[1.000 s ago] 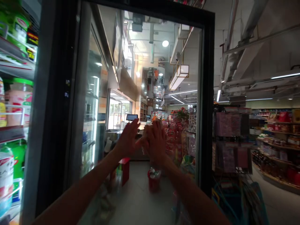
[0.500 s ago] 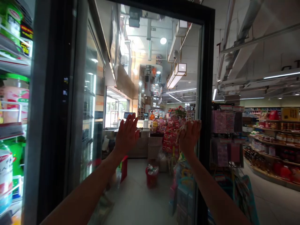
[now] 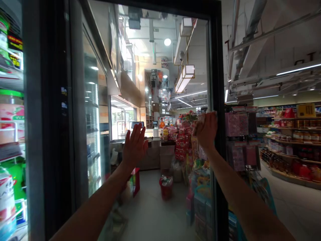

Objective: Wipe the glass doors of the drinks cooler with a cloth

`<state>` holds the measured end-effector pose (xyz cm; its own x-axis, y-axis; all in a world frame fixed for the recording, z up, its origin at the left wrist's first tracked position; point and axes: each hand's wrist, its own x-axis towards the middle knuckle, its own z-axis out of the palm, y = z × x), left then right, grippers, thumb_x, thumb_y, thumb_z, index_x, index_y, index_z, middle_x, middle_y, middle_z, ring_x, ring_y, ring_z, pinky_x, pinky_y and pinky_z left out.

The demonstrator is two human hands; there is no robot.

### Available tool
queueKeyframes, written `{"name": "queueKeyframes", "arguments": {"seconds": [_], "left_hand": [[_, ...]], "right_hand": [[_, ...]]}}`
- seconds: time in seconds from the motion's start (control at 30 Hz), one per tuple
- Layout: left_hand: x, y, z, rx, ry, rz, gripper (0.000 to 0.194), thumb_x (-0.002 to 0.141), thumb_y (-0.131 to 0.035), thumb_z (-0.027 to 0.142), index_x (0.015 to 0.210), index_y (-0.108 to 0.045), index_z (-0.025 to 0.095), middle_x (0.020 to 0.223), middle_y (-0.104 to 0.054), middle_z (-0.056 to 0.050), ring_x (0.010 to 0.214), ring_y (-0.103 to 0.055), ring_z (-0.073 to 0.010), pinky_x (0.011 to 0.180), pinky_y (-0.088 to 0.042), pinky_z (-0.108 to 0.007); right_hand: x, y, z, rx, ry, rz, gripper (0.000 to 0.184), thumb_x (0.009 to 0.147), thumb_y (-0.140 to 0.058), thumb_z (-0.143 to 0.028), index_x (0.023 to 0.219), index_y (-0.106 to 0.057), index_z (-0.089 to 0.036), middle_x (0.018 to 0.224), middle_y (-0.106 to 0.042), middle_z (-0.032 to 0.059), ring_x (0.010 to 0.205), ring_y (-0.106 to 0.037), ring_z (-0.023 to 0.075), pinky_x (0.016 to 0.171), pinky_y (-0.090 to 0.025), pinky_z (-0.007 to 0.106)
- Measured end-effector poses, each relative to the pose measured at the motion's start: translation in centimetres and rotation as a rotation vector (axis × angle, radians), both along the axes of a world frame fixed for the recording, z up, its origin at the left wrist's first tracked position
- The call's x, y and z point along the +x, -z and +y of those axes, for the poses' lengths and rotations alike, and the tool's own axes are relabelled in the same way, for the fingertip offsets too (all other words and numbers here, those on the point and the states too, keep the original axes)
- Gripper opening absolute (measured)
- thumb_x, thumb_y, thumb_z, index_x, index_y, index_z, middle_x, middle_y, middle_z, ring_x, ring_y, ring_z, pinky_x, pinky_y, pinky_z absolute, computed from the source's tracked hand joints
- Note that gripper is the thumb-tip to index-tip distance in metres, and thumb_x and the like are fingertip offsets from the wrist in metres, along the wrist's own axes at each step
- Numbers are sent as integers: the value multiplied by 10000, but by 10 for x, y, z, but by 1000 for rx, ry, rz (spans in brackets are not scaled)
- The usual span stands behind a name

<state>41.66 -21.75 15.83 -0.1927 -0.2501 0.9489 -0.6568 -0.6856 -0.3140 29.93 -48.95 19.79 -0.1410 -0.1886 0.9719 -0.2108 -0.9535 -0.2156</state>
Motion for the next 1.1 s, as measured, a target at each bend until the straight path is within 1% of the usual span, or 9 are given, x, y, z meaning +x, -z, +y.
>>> {"name": "queueKeyframes", "arguments": {"seconds": [0.13, 0.23, 0.33, 0.47, 0.57, 0.77, 0.83, 0.97, 1.1], "left_hand": [[2, 0, 1, 2, 11, 10, 582, 884, -389, 287, 1414, -188, 156, 1452, -255, -112, 1359, -196, -229, 1105, -161, -442], [2, -1, 3, 23, 36, 21, 566, 888, -381, 294, 1409, -209, 156, 1454, -249, -113, 1361, -190, -230, 1105, -160, -441], [0, -2, 4, 22, 56, 25, 557, 891, -372, 297, 1407, -217, 154, 1450, -263, -113, 1359, -198, -225, 1110, -146, -433], [-2, 0, 2, 6, 53, 38, 553, 893, -365, 303, 1407, -220, 159, 1447, -274, -108, 1359, -199, -222, 1108, -145, -428], [-1, -1, 1, 13, 62, 58, 552, 891, -368, 309, 1405, -230, 162, 1453, -260, -107, 1361, -195, -228, 1106, -147, -439], [2, -1, 1, 30, 84, 39, 559, 892, -376, 302, 1411, -208, 179, 1463, -231, -106, 1365, -175, -232, 1109, -139, -448], [2, 16, 7, 45, 76, 38, 572, 886, -397, 295, 1414, -195, 200, 1466, -220, -97, 1365, -171, -230, 1112, -137, -446], [3, 74, 20, 110, 18, 51, 613, 866, -452, 270, 1415, -181, 232, 1445, -273, -81, 1357, -193, -216, 1124, -99, -438], [9, 102, 26, 128, -15, 54, 620, 858, -470, 262, 1411, -192, 241, 1423, -319, -72, 1348, -222, -205, 1127, -91, -422]], "right_hand": [[21, -21, 53, -160, -50, 83, 540, 847, -348, -285, 1353, -314, -100, 1468, -231, 148, 1379, -117, 277, 1078, -214, 519], [38, 15, 100, -549, -131, 335, 531, 849, -389, -320, 1349, -335, -149, 1479, -234, 105, 1390, -82, 241, 1108, -178, 472], [26, 56, 82, -787, -142, 477, 510, 863, -382, -344, 1353, -330, -214, 1449, -321, 61, 1382, -142, 202, 1113, -168, 454], [-6, 72, 9, -293, -6, 254, 537, 880, -347, -323, 1385, -266, -161, 1453, -289, 135, 1377, -158, 249, 1064, -226, 518], [-1, 87, 16, -36, 13, 103, 564, 877, -340, -309, 1397, -232, -119, 1472, -215, 176, 1380, -127, 278, 1043, -248, 540], [29, 166, 101, -628, -159, 455, 505, 852, -405, -310, 1347, -354, -221, 1460, -303, 53, 1381, -146, 208, 1107, -178, 434], [16, 180, 77, -569, -127, 438, 490, 859, -395, -293, 1344, -358, -227, 1444, -334, 58, 1378, -164, 198, 1106, -172, 441], [-8, 183, 4, -100, 20, 202, 554, 875, -353, -297, 1402, -232, -176, 1454, -279, 147, 1372, -176, 261, 1043, -245, 539], [15, 201, 43, 55, 17, 46, 598, 883, -319, -302, 1428, -127, -146, 1470, -211, 187, 1375, -139, 302, 1017, -243, 591]]}}
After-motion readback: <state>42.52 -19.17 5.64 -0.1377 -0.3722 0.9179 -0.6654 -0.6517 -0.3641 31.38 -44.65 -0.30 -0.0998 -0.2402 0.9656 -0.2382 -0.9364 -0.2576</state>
